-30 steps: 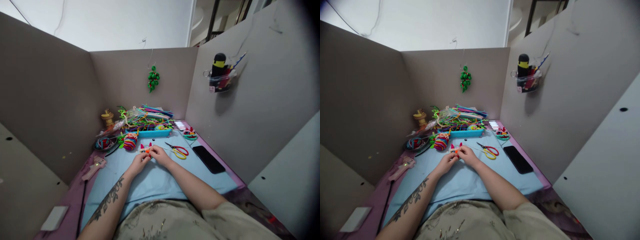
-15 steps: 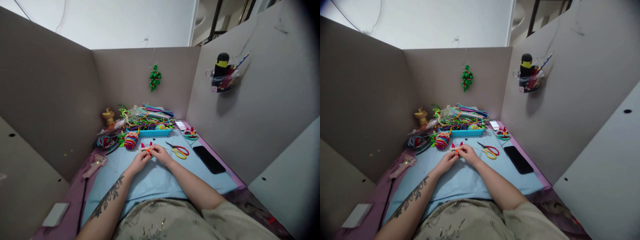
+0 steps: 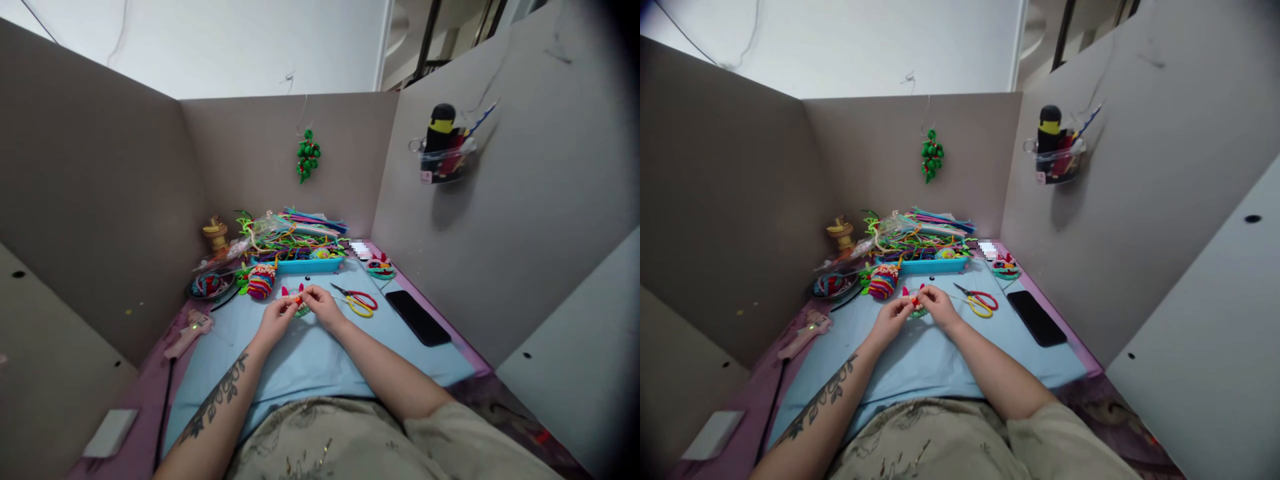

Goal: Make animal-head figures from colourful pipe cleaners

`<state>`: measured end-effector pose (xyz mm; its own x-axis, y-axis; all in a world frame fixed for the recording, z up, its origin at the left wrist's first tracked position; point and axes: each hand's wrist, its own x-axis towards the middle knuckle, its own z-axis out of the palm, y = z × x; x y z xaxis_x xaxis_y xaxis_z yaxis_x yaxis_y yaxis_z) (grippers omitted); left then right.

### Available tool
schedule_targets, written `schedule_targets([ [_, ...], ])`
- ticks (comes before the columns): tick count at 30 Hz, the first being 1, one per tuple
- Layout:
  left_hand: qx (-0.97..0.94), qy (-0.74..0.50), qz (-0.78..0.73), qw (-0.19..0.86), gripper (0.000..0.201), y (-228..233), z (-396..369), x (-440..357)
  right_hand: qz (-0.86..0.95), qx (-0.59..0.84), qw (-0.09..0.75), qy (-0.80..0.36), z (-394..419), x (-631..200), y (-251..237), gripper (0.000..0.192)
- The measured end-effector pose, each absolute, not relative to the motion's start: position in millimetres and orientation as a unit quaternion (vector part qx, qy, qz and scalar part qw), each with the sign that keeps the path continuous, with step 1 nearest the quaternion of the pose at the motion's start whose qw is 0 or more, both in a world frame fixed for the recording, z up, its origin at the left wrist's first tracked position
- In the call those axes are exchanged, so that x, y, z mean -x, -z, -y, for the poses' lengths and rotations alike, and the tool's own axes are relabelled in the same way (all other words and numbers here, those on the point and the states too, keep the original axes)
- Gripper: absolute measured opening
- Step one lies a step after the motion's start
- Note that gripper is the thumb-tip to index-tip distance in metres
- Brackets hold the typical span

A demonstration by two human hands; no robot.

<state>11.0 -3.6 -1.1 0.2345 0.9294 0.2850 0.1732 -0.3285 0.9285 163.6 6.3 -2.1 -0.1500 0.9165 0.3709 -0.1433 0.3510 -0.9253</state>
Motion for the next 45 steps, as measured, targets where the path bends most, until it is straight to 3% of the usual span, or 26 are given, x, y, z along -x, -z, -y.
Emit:
schedule_targets([
  [7,-0.692,-0.467,-0.413,0.365,0.026,2,3,-10,0.607,0.306,0.551,-0.484,-6,-164,2,0.023],
  [13,-0.650,-0.483,-0.386,0.441,0.026,-2,4,-10,0.583,0.297,0.550,-0.519,-7,-163,5,0.026],
  [26,-0.634,-0.513,-0.356,0.456,0.018,-3,6,-10,0.539,0.266,0.532,-0.596,-1,-148,12,0.029],
  [30,-0.618,-0.505,-0.370,0.476,0.021,-4,6,-11,0.554,0.273,0.546,-0.566,-1,-153,7,0.024],
  [36,-0.629,-0.455,-0.400,0.486,0.036,-5,5,-11,0.624,0.334,0.559,-0.432,-2,-167,-5,0.014],
  [45,-0.617,-0.440,-0.427,0.493,0.035,-10,10,-11,0.605,0.325,0.560,-0.463,-7,-173,-3,0.026],
])
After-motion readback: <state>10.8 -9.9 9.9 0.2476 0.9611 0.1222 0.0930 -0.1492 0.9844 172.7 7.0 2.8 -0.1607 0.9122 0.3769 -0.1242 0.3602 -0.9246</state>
